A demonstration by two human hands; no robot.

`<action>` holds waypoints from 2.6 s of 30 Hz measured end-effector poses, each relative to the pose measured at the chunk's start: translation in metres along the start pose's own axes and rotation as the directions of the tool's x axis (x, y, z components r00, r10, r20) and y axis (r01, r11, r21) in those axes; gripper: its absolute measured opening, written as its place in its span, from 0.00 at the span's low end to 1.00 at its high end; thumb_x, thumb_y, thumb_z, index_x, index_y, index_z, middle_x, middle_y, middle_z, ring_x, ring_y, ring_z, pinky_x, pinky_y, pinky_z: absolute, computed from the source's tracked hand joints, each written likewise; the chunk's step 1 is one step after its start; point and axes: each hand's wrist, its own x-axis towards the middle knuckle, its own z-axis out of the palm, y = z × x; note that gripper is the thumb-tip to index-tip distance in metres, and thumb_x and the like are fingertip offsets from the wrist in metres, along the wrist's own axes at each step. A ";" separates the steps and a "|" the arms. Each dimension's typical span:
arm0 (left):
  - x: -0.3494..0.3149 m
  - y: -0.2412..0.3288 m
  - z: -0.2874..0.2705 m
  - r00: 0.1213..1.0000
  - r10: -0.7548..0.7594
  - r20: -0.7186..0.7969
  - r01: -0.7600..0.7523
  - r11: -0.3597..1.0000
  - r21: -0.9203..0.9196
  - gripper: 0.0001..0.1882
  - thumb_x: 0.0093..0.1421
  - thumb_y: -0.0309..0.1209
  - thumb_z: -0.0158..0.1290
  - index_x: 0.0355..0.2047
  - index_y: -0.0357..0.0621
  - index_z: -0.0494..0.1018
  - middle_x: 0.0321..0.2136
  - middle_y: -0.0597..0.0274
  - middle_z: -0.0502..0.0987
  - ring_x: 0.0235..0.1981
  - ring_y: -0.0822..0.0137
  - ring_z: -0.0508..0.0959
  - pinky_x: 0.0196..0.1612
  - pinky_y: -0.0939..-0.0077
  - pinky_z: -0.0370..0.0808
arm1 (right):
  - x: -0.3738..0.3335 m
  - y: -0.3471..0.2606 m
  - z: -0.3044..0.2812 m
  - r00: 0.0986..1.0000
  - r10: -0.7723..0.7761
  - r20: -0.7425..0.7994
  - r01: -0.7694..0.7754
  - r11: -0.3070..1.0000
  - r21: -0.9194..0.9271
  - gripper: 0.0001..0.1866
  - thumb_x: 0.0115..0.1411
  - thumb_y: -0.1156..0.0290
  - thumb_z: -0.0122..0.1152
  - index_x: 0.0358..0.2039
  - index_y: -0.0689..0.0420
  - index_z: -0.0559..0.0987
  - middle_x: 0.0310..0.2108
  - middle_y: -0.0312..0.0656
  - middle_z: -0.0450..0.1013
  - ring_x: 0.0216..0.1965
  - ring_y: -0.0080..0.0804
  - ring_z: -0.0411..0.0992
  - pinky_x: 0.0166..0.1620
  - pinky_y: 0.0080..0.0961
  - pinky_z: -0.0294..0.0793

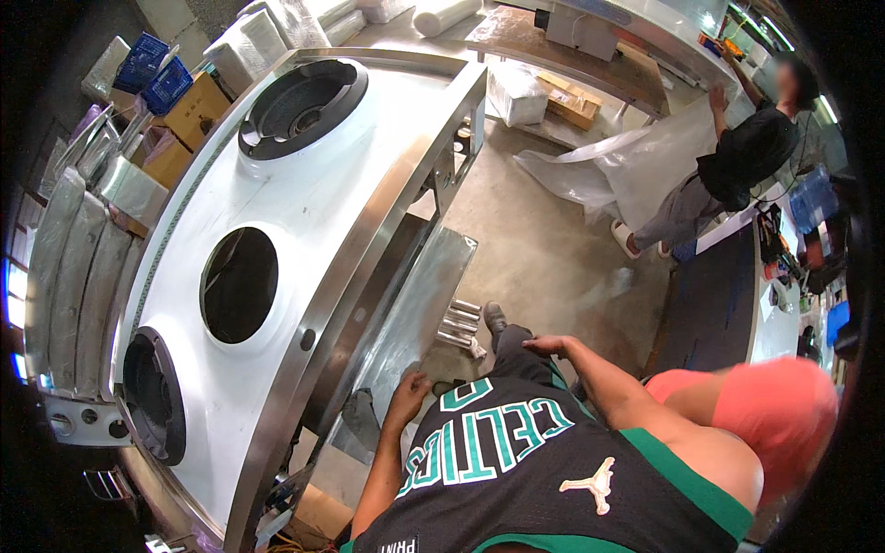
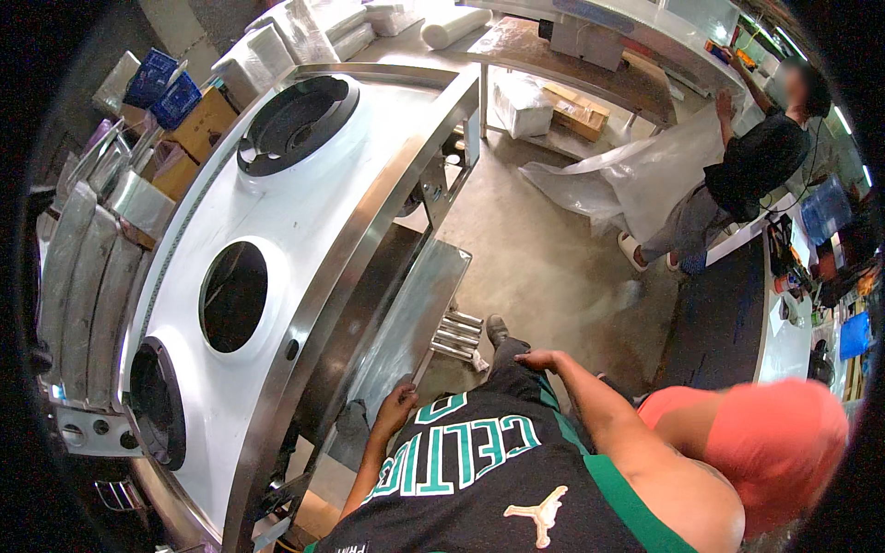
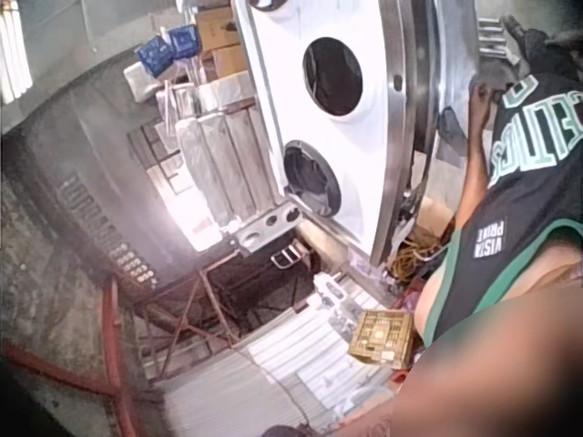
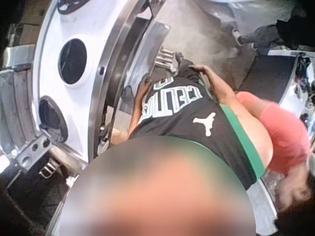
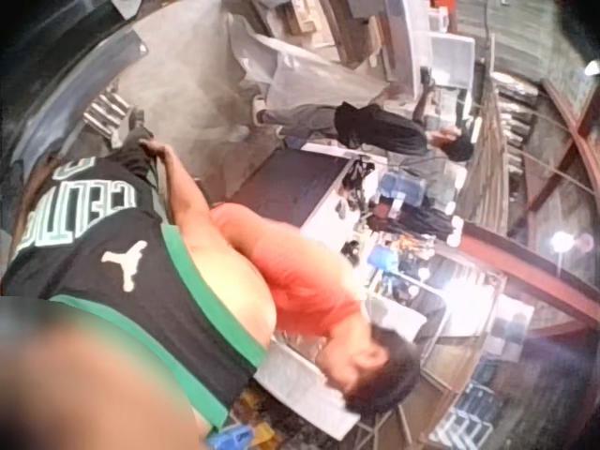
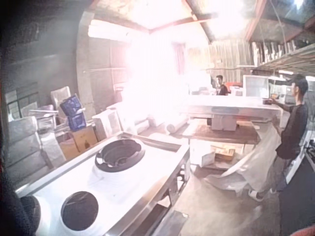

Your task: The person walks through a warehouse, picks up a hose, and then cleans a stainless steel gas stove with a cloth. They wipe the top surface and sides of the stove, then place a metal bowl on one of the burners.

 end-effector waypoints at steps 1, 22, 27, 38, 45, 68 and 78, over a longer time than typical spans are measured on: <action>0.003 0.000 0.003 1.000 -0.001 0.017 0.001 1.000 -0.015 0.24 0.66 0.41 0.57 0.56 0.36 0.74 0.45 0.47 0.81 0.46 0.56 0.80 0.50 0.66 0.76 | -0.002 -0.004 -0.014 1.000 -0.023 0.007 0.023 1.000 0.014 0.45 0.64 0.35 0.52 0.68 0.60 0.66 0.68 0.52 0.63 0.68 0.51 0.61 0.67 0.45 0.62; 0.269 0.202 0.200 0.940 -0.165 0.299 -0.098 0.710 0.698 0.31 0.64 0.50 0.53 0.59 0.40 0.72 0.51 0.46 0.80 0.53 0.46 0.79 0.57 0.53 0.74 | 0.111 0.116 -0.260 0.941 -0.068 0.331 0.028 0.992 0.125 0.54 0.64 0.33 0.49 0.74 0.64 0.48 0.75 0.53 0.48 0.74 0.47 0.49 0.73 0.40 0.49; 0.379 0.315 0.249 0.951 -0.047 0.306 -0.164 0.761 0.628 0.28 0.65 0.49 0.52 0.58 0.44 0.73 0.50 0.45 0.80 0.53 0.45 0.79 0.58 0.52 0.73 | 0.074 0.124 -0.318 0.927 -0.001 0.376 -0.048 0.992 0.120 0.33 0.69 0.42 0.49 0.66 0.48 0.71 0.63 0.41 0.70 0.62 0.40 0.68 0.60 0.45 0.69; 0.530 0.361 0.329 0.757 -0.387 0.526 -0.395 0.370 0.841 0.35 0.63 0.60 0.49 0.60 0.49 0.74 0.58 0.40 0.74 0.62 0.47 0.72 0.63 0.46 0.68 | 0.135 0.175 -0.382 0.898 0.005 -0.439 0.137 0.947 0.290 0.15 0.53 0.59 0.69 0.29 0.60 0.83 0.25 0.46 0.79 0.28 0.38 0.76 0.35 0.39 0.76; 0.749 0.409 0.315 0.686 -0.322 0.652 -0.398 0.585 0.707 0.29 0.64 0.53 0.49 0.55 0.45 0.78 0.57 0.44 0.76 0.59 0.47 0.75 0.60 0.50 0.71 | 0.187 0.054 -0.590 0.738 0.133 -0.662 0.349 0.765 0.542 0.22 0.56 0.47 0.58 0.33 0.56 0.81 0.32 0.44 0.76 0.35 0.40 0.73 0.44 0.43 0.72; 0.977 0.485 0.048 0.806 -0.439 -0.397 0.586 0.682 0.437 0.28 0.63 0.51 0.52 0.54 0.44 0.78 0.59 0.45 0.74 0.62 0.46 0.72 0.63 0.57 0.70 | 0.193 -0.347 -1.008 0.053 -0.313 -0.948 0.991 -0.097 0.088 0.18 0.67 0.59 0.53 0.50 0.59 0.71 0.41 0.38 0.71 0.46 0.31 0.71 0.49 0.27 0.71; 1.049 0.450 -0.061 0.755 -0.610 -0.241 0.646 0.628 0.433 0.27 0.59 0.45 0.52 0.53 0.40 0.78 0.58 0.44 0.74 0.60 0.44 0.74 0.61 0.56 0.72 | 0.184 -0.392 -1.034 -0.091 -0.248 -0.964 -0.805 0.588 -0.076 0.15 0.65 0.65 0.53 0.49 0.51 0.79 0.52 0.40 0.75 0.54 0.35 0.75 0.48 0.40 0.78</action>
